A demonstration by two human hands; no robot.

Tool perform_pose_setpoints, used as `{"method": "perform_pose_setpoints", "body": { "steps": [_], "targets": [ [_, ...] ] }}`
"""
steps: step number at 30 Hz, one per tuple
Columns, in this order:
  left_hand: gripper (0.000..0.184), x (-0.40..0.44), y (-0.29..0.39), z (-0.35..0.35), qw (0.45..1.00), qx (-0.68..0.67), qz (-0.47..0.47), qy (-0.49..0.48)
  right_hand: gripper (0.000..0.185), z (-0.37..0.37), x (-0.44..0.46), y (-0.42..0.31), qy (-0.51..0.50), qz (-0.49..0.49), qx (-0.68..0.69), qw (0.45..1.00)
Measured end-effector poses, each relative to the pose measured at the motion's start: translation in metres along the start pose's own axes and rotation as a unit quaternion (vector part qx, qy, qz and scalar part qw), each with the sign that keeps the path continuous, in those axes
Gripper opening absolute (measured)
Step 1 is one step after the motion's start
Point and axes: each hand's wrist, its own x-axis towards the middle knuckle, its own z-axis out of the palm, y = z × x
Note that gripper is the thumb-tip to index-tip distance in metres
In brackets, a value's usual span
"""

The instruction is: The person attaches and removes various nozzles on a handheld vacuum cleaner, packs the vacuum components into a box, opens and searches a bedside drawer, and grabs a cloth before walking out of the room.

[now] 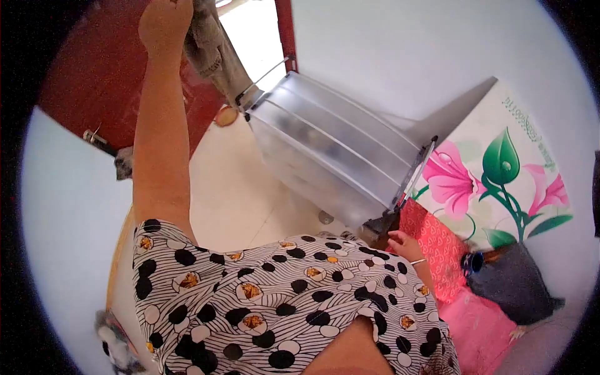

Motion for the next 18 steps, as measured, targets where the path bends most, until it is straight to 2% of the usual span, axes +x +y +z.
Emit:
{"method": "perform_pose_setpoints", "body": {
  "steps": [1, 3, 4, 6, 8, 10, 12, 13, 14, 15, 16, 18],
  "targets": [
    [0.027, 0.013, 0.003, 0.001, 0.998, 0.002, 0.026, 0.049, 0.036, 0.0, 0.006, -0.007, -0.005, -0.002, 0.021, 1.0],
    [0.026, 0.025, 0.011, 0.001, 0.997, -0.016, 0.05, 0.058, 0.033, 0.003, 0.022, -0.013, -0.036, 0.028, 0.111, 0.993],
    [0.025, 0.026, 0.012, 0.002, 0.995, -0.045, 0.067, 0.062, 0.033, 0.006, 0.03, -0.015, -0.039, 0.023, 0.11, 0.993],
    [0.025, 0.016, 0.003, -0.029, 0.996, -0.018, 0.063, 0.067, 0.033, 0.018, 0.034, -0.039, -0.047, -0.046, 0.15, 0.987],
    [0.025, 0.017, 0.01, -0.034, 0.996, 0.012, 0.07, 0.049, 0.034, 0.017, 0.047, -0.071, -0.066, -0.056, 0.117, 0.989],
    [0.024, 0.013, 0.018, -0.036, 0.998, 0.0, 0.062, -0.002, 0.041, 0.021, 0.064, -0.096, -0.181, -0.046, 0.269, 0.945],
    [0.025, -0.003, 0.017, -0.04, 0.999, 0.021, 0.041, -0.023, 0.045, 0.03, 0.08, -0.113, -0.234, -0.067, 0.278, 0.929],
    [0.025, -0.007, 0.015, -0.037, 0.996, 0.023, 0.078, -0.035, 0.05, 0.035, 0.092, -0.126, -0.28, -0.093, 0.293, 0.91],
    [0.025, -0.011, 0.015, -0.034, 0.992, 0.023, 0.113, -0.045, 0.054, 0.041, 0.101, -0.139, -0.28, -0.129, 0.286, 0.907],
    [0.024, -0.017, 0.023, -0.038, 0.991, 0.02, 0.092, -0.098, 0.057, 0.047, 0.106, -0.152, -0.281, -0.162, 0.278, 0.904],
    [0.024, -0.023, 0.028, -0.042, 0.991, 0.023, 0.088, -0.098, 0.057, 0.054, 0.111, -0.169, -0.286, -0.144, 0.303, 0.898],
    [0.024, -0.038, 0.029, -0.045, 0.983, 0.037, 0.023, -0.179, 0.057, 0.072, 0.122, -0.2, -0.294, -0.127, 0.323, 0.891]
  ]
}}
